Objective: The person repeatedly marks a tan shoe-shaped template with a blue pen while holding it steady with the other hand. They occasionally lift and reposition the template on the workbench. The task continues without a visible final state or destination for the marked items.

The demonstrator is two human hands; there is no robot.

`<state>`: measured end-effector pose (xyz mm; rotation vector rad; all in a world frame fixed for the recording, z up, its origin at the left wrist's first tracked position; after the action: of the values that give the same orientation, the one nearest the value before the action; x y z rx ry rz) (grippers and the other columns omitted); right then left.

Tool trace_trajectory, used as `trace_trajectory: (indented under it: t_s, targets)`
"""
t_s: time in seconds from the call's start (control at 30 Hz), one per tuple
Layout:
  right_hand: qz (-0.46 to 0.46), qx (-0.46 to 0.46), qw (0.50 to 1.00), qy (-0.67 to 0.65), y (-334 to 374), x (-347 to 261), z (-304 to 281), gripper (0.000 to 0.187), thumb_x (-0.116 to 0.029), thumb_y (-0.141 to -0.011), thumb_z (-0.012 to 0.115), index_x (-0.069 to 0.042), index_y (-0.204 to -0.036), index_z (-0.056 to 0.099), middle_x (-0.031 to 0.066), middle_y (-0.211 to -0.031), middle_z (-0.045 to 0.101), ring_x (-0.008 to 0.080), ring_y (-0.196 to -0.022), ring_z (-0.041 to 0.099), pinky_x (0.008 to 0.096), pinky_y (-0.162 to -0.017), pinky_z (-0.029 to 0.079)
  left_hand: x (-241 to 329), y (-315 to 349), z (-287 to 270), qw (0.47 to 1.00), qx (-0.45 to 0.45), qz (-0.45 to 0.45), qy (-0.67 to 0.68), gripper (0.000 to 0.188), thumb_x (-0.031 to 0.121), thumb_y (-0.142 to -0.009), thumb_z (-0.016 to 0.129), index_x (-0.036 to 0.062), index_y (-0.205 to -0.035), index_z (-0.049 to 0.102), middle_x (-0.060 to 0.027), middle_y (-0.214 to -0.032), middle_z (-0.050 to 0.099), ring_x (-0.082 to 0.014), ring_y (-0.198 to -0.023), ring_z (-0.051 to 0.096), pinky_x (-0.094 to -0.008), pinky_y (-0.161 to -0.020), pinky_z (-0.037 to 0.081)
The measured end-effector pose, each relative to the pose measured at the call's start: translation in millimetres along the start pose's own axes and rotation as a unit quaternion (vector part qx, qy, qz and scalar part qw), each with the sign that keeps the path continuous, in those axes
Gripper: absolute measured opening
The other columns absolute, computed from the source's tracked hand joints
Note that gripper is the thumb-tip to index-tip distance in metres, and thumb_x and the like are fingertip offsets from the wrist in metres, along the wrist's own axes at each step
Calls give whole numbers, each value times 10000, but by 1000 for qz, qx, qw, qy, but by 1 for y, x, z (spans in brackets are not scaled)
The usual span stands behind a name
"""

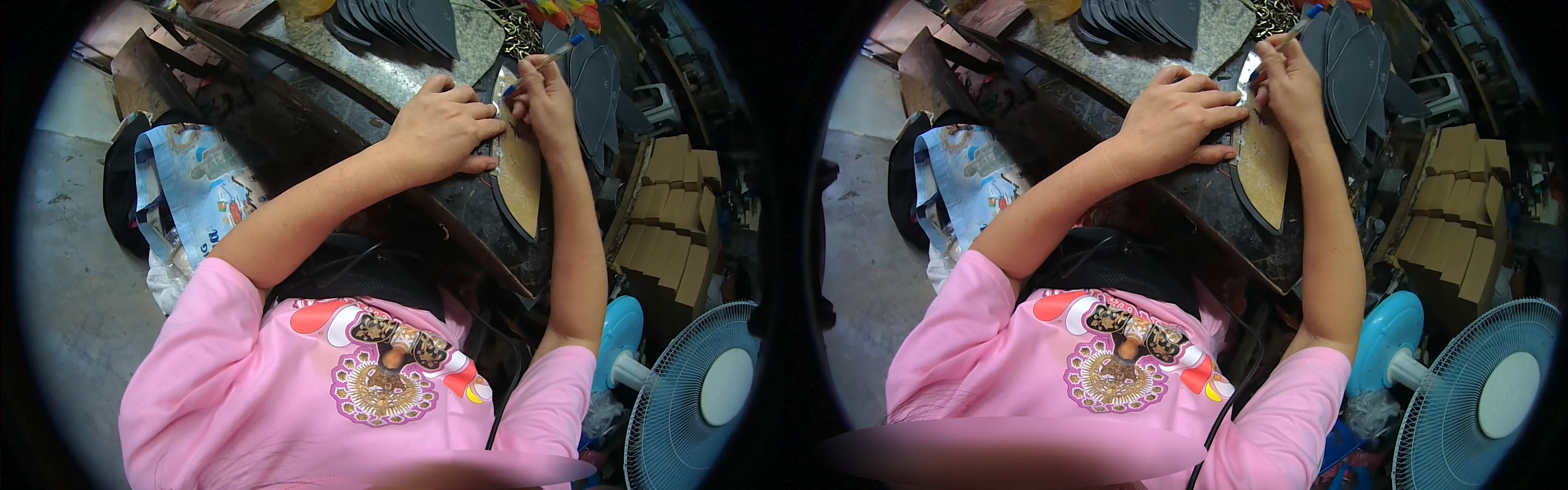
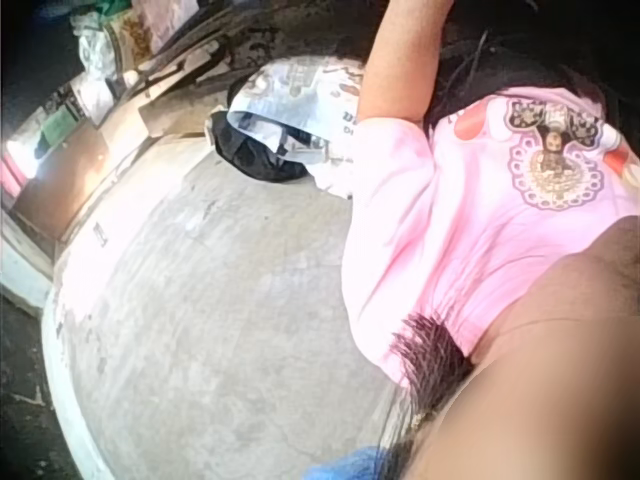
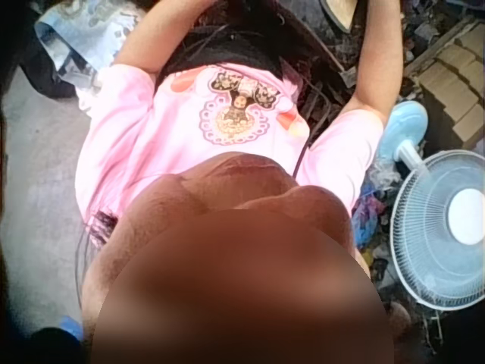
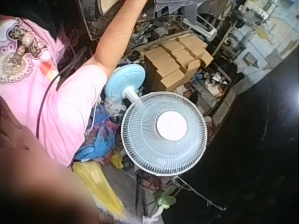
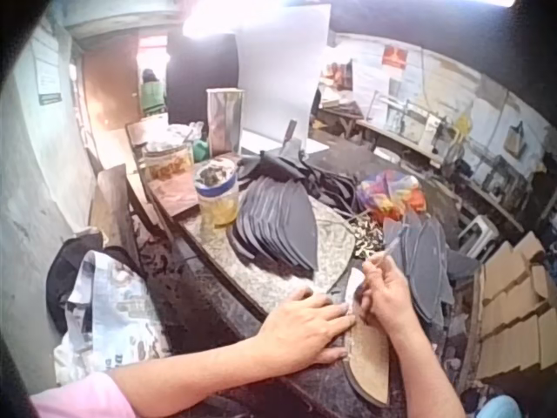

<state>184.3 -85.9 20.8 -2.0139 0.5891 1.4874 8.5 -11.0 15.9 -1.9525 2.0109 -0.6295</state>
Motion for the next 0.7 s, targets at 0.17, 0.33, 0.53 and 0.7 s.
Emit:
trace_trajectory:
  t_s: [0.17,0.33,0.53,0.7]
  targets:
    - [-151,-2,968,198,2,3,9,214,-310,-1033,597,-106,-1093,618,27,-734,642,75,-552,607,233,-449,426,0,-1,-1,999,34,9,-15,454,518,-787,734,194,-1106,719,45,-1039,699,-160,-1061,617,-378,-983,412]
    - [9,44,997,-59,-3,10,-4,189,-274,-1036,602,-109,-1128,590,17,-750,608,57,-522,551,211,-446,400,0,0,1,998,64,15,-10,430,515,-770,745,189,-1050,730,56,-973,702,-151,-1025,620,-368,-961,415]
    - [-118,9,987,110,-6,8,10,185,-260,-1011,645,-87,-1077,637,5,-743,610,45,-496,523,238,-446,409,0,-1,1,998,60,15,-4,424,507,-762,752,183,-1035,729,55,-978,705,-153,-1026,622,-371,-960,417]
    - [48,108,976,-182,-19,16,-11,241,-297,-1048,569,-81,-1146,530,70,-753,633,94,-524,618,186,-404,436,0,0,0,998,56,17,-7,425,505,-761,754,181,-1035,727,56,-981,704,-153,-1029,621,-376,-962,415]
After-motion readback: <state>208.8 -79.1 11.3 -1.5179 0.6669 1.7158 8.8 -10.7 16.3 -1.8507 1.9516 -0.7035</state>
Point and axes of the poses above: each hand's wrist, its own y-axis away from the middle knuckle, its own z-axis out of the palm, x = y × z, the point moved 3 cm from there along -y, towards the middle knuckle
